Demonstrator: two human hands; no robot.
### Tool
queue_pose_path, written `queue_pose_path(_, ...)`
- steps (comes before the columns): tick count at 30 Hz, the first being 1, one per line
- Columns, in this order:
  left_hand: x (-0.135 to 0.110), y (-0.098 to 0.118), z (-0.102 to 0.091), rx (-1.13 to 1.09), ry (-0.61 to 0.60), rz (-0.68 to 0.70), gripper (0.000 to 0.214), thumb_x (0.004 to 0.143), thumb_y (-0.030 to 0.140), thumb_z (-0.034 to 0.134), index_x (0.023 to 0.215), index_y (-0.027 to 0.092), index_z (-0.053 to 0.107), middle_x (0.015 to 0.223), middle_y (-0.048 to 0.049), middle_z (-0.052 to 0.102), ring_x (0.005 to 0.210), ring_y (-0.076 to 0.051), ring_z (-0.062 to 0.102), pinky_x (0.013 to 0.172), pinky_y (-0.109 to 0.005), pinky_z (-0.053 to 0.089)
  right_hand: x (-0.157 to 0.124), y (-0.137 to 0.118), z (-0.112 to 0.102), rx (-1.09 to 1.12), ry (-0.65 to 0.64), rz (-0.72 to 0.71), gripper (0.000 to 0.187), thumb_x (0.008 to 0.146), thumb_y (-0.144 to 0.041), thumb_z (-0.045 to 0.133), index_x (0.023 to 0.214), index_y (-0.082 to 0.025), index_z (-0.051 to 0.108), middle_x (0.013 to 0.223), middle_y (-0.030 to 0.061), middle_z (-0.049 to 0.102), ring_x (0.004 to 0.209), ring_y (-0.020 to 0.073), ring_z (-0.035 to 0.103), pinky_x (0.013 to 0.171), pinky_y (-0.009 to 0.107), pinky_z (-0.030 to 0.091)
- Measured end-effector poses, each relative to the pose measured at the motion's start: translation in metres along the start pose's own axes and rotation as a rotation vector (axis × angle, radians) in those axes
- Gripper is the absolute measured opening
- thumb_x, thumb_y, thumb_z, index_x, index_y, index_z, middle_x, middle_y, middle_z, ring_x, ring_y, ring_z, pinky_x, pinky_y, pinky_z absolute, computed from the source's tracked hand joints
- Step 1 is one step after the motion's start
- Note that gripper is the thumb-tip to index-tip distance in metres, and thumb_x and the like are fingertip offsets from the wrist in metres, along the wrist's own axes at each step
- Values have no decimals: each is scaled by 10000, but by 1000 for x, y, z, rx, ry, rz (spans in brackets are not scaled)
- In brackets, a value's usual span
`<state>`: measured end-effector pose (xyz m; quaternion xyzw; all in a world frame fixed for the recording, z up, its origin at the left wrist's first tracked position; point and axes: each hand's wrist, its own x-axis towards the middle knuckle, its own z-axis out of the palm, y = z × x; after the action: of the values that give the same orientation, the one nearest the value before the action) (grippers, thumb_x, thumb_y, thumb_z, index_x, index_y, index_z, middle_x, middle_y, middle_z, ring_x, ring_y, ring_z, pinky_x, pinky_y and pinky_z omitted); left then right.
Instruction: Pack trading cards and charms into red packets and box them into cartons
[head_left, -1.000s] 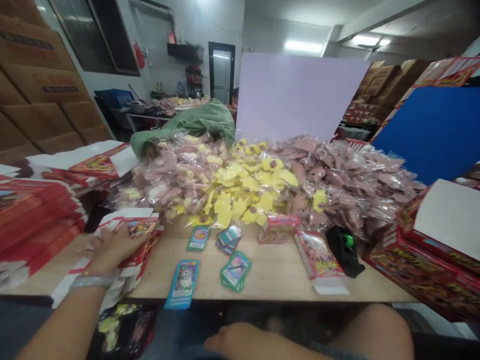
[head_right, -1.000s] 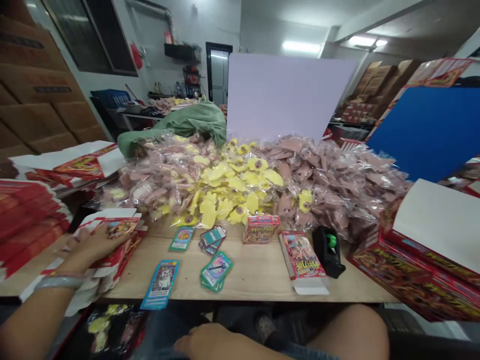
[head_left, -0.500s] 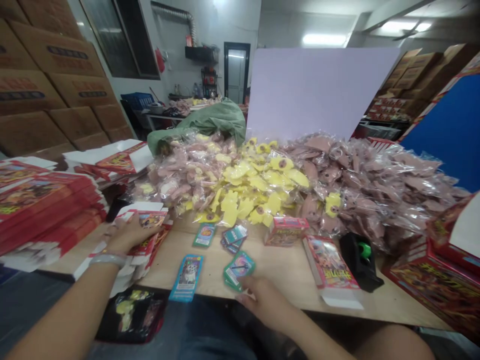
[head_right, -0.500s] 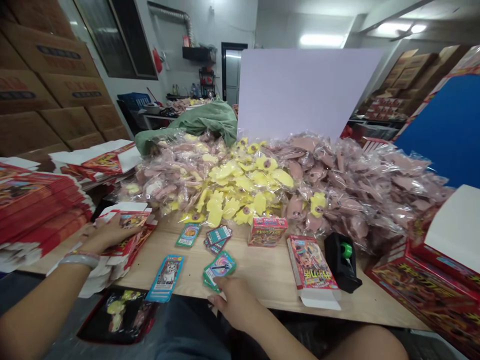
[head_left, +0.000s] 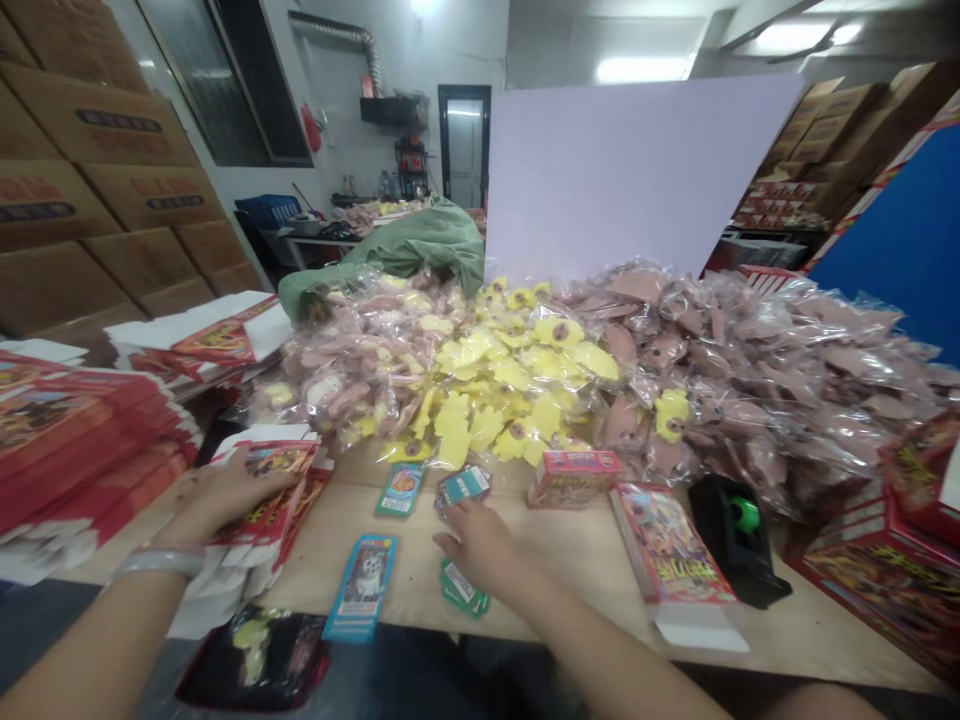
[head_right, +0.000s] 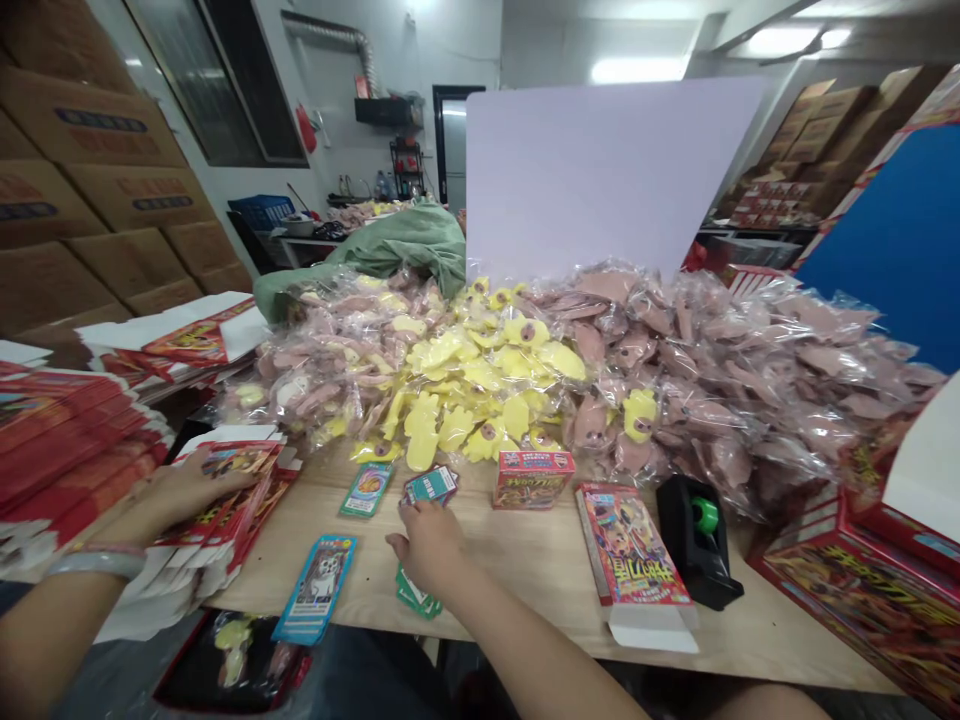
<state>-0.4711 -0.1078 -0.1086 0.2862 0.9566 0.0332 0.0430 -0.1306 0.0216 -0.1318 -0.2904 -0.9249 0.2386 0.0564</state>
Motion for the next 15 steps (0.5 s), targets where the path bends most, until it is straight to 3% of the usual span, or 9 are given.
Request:
queue_pose_path(5, -11, 6, -16, 26, -22, -29, 920, 617, 728, 446, 1319, 153, 296, 1095, -178, 572, 977, -385, 542, 801, -432, 392, -13, 9, 9, -13, 14, 2, 319, 805, -259, 500, 1106, -191, 581, 1062, 81, 607, 972, 228, 528, 835, 325, 405)
queue_pose_path(11, -19, 8, -17, 44, 24, -44, 1030, 558, 749, 488, 1353, 136, 256, 1203, -281, 466, 1078, -458, 462, 831, -493, 364, -23, 11, 26, -93, 52, 25, 387, 832, -231, 453, 1204, -154, 528, 1203, 114, 541, 1073, 275, 458, 909, 390, 348)
queue_pose_path(15, -40, 21, -9, 39, 44, 25, 995, 607, 655, 552, 1349, 59, 262, 1313, -349, 310, 1200, -524, 286, 890, -599, 267, -19, 3, 21, -195, 46, 19, 369, 858, -264, 415, 1189, -151, 534, 1186, 112, 555, 1040, 268, 484, 858, 374, 378)
